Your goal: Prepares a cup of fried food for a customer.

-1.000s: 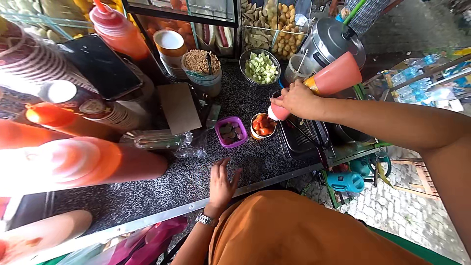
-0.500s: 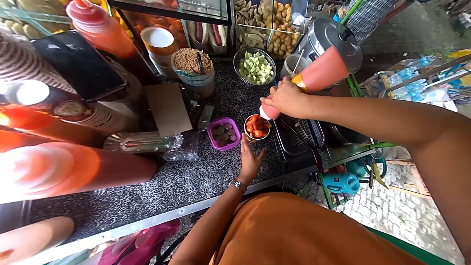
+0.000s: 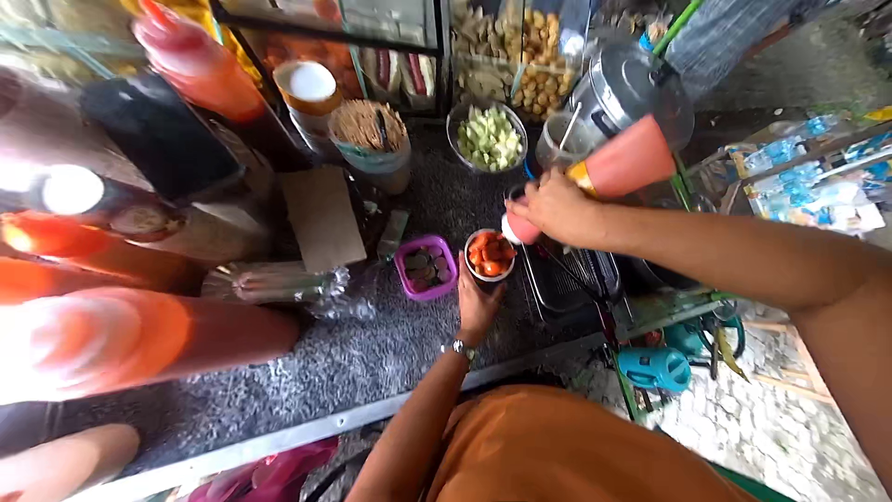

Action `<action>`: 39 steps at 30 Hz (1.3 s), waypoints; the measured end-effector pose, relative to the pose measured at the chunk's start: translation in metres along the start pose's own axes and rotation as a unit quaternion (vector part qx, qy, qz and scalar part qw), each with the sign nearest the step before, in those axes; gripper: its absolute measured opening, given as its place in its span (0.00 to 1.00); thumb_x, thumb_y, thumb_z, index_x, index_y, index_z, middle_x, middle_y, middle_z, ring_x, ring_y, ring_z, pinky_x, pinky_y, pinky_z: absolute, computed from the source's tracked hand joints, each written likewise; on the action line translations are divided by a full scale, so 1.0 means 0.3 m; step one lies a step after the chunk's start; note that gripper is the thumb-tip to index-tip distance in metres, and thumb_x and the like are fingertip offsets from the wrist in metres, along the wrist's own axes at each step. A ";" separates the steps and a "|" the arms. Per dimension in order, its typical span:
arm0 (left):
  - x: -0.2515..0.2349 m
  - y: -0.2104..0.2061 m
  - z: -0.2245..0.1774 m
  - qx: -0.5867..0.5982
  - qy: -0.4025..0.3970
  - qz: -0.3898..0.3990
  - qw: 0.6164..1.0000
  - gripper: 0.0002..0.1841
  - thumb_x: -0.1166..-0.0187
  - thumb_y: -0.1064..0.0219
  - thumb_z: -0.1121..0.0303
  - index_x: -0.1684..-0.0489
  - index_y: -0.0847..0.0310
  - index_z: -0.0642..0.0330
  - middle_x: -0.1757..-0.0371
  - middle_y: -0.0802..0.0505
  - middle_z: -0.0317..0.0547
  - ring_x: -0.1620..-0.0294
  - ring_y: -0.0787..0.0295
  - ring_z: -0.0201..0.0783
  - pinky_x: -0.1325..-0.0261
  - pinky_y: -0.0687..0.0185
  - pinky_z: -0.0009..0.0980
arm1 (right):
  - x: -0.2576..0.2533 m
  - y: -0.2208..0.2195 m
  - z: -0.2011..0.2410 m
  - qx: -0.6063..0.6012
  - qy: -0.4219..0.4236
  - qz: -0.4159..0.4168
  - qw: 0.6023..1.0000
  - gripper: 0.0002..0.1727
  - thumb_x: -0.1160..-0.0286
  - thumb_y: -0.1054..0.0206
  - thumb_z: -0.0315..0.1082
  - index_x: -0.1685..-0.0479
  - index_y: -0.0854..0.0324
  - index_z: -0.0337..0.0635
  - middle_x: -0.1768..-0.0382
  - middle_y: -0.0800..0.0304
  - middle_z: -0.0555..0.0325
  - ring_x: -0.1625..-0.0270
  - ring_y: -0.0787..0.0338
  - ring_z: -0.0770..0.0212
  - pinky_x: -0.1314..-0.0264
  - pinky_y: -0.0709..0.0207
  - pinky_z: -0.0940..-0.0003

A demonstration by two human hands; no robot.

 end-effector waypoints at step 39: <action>-0.035 0.020 -0.084 0.054 -0.045 -0.065 0.995 0.61 0.49 0.10 0.67 0.11 0.51 0.69 0.17 0.28 0.68 0.18 0.27 0.57 0.17 0.32 0.51 | 0.053 0.019 -0.121 -0.124 0.050 0.002 0.991 0.56 0.44 0.17 0.26 0.07 0.41 0.58 0.32 0.18 0.31 0.34 0.17 0.27 0.36 0.26 0.27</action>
Point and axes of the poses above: each hand's wrist, its own x-axis away from the middle knuckle, its own y-axis out of the back of the hand, z = x × y, the point moved 4 cm from there along -x, towards the middle knuckle
